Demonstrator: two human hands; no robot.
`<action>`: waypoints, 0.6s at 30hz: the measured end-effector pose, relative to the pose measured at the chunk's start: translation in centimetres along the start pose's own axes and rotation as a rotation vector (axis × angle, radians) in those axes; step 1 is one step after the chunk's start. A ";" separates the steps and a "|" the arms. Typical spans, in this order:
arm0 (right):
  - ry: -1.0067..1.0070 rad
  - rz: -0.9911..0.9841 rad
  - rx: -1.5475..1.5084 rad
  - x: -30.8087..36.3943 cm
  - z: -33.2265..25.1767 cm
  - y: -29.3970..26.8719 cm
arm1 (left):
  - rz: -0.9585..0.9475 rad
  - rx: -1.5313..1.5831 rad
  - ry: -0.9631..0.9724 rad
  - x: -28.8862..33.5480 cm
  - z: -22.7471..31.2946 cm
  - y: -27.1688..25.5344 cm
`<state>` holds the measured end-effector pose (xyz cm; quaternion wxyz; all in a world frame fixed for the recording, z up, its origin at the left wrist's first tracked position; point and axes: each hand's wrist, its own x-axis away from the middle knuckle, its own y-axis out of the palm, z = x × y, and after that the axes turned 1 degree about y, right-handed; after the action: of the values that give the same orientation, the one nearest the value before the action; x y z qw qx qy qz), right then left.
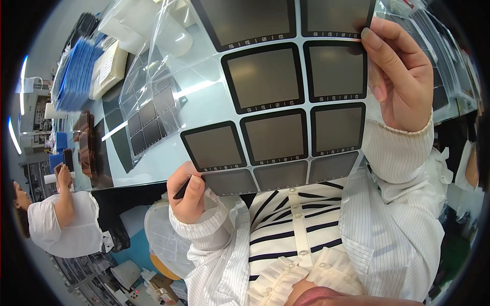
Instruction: Inspecting and cleaning sheets of electronic components at a workbench in a manufacturing environment.
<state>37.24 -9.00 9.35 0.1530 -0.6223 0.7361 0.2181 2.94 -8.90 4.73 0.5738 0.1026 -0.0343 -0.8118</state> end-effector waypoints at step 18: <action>0.010 0.162 0.046 1.1 -0.7 -2.5 | -0.336 -0.034 0.045 -0.7 0.2 2.7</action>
<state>39.48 -10.64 9.05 0.1454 -0.5580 0.7896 0.2098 5.63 -9.22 5.50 0.4325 0.1154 0.0099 -0.8942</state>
